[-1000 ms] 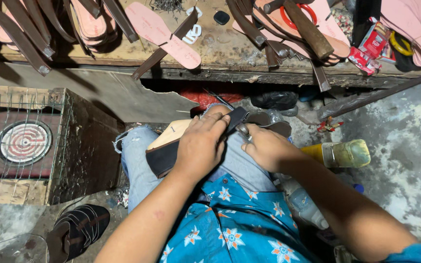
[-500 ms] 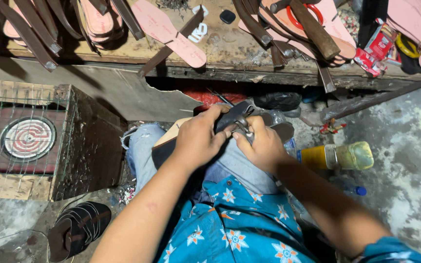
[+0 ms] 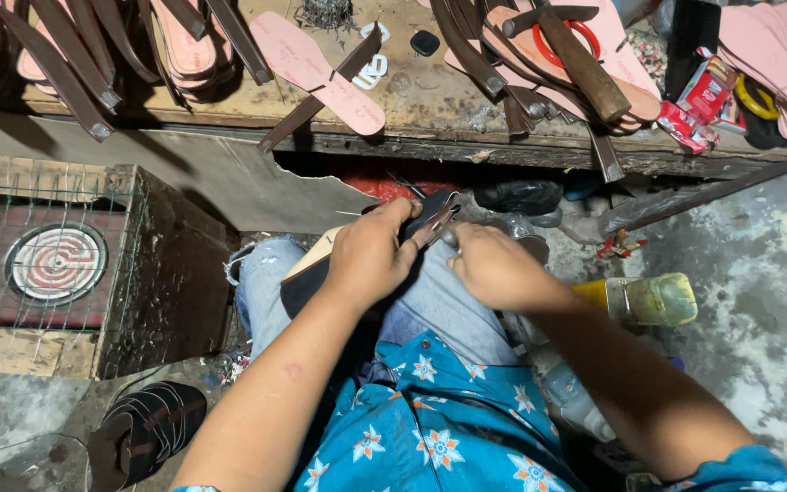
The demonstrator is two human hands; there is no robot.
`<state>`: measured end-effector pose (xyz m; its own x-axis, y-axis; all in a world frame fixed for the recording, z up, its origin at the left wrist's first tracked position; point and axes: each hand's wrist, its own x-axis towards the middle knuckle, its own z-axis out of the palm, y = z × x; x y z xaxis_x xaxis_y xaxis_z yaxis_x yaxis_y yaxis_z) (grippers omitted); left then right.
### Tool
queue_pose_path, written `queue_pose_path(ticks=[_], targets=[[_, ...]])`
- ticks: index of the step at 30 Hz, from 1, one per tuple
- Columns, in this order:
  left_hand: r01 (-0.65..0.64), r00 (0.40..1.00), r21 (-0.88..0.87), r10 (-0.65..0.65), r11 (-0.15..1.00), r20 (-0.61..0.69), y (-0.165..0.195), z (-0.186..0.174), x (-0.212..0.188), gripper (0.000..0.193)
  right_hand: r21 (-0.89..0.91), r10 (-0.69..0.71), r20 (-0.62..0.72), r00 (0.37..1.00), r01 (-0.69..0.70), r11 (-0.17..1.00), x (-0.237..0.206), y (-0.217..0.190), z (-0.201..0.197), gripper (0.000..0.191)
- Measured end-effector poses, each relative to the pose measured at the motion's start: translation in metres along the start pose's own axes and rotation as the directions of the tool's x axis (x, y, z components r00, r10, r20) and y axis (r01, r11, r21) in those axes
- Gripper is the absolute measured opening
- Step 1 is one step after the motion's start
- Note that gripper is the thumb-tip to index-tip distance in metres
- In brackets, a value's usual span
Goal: The person sits on the floor of a shoe workshop and hammers an insole onto a wooden shoe last, then pulls a black shoe upper over the last and works it into place by hand, using pliers to grip the material and a hammer to set it, before holding up the lasted shoe.
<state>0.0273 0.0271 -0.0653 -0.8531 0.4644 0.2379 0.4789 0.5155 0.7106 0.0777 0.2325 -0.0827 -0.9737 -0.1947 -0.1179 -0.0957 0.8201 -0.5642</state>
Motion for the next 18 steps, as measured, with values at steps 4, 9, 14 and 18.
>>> queue_pose_path(ticks=[4, 9, 14, 18], targets=[[-0.109, 0.992, 0.030, 0.111, 0.994, -0.063, 0.002, 0.008, -0.012, 0.031, -0.091, 0.056, -0.017, 0.998, -0.057, 0.994, -0.011, -0.013, 0.008, 0.035], [-0.245, 0.957, 0.206, 0.271, 0.947, -0.106, 0.002, 0.022, -0.028, 0.035, -0.286, 0.093, 0.031, 0.995, -0.080, 0.955, -0.022, -0.024, 0.006, 0.028], [-0.264, 0.929, 0.385, 0.341, 0.884, -0.146, 0.009, 0.030, -0.040, 0.037, -0.330, 0.062, -0.034, 0.997, -0.070, 0.942, -0.038, -0.028, 0.013, 0.023], [-0.094, 0.995, 0.116, 0.098, 0.989, -0.029, 0.002, 0.008, -0.028, 0.037, -0.213, -0.199, -0.273, 0.941, 0.142, 0.967, -0.031, -0.017, 0.029, 0.022]])
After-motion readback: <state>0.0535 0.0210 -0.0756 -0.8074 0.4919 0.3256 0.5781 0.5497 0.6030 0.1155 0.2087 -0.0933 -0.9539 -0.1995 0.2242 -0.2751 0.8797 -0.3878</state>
